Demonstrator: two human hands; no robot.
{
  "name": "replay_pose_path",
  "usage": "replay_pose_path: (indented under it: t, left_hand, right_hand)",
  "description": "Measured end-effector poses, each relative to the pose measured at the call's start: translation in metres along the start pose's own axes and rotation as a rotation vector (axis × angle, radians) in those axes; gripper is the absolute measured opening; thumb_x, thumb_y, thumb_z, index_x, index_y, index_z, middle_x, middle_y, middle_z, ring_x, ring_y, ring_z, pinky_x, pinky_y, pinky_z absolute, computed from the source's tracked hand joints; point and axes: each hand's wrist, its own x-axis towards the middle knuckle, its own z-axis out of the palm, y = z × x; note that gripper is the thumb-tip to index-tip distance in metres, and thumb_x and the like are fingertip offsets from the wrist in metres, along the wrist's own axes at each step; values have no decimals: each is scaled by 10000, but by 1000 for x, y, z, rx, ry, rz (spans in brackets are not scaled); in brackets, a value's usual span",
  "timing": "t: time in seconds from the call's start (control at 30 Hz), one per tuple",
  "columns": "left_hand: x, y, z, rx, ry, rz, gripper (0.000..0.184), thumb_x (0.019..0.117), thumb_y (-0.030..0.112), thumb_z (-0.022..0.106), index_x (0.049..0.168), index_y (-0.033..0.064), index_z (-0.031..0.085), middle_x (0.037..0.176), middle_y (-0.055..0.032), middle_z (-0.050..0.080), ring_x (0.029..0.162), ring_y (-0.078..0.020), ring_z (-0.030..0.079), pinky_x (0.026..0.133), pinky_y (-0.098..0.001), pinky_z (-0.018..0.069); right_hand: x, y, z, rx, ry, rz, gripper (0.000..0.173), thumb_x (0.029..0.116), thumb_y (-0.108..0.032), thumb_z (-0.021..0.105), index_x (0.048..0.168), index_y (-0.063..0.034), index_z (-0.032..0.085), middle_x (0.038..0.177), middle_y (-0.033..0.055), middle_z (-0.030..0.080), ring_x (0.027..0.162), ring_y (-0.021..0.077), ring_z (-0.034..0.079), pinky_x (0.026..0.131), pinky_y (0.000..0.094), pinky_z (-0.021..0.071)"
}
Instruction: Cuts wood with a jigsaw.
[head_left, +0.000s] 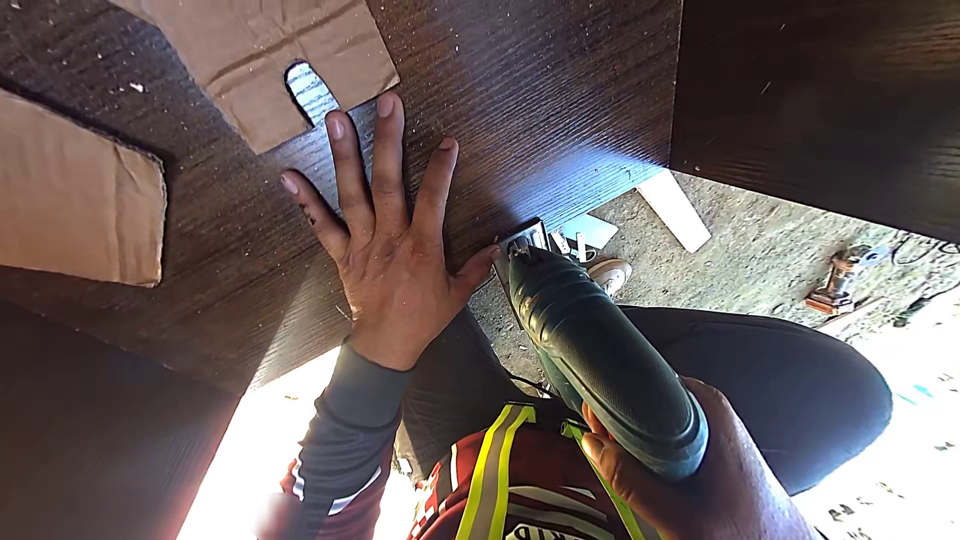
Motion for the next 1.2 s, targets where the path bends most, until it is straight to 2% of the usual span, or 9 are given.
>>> replay_pose_path:
  t: [0.37,1.2]
  left_hand:
    - [1,0,-1,-9,-18,-23,938,796,762,638,1542,216,480,1726,-148,159,1587,-449,6,1175,-771,-79]
    - [2,-1,1,-42,1,-22,875,841,738,610,1537,221,491,1720,-158,176,1591,-435,10,1181,-766,-88]
  right_hand:
    - [1,0,0,-9,-5,-7,300,757,-186,782,1000,-58,660,847,-25,714,778,-18,677,707,154,581]
    - [6,-6,-3,-26,-7,-27,318,758,-192,779,1017,-55,654,860,-24,715,797,-27,678,726,147,582]
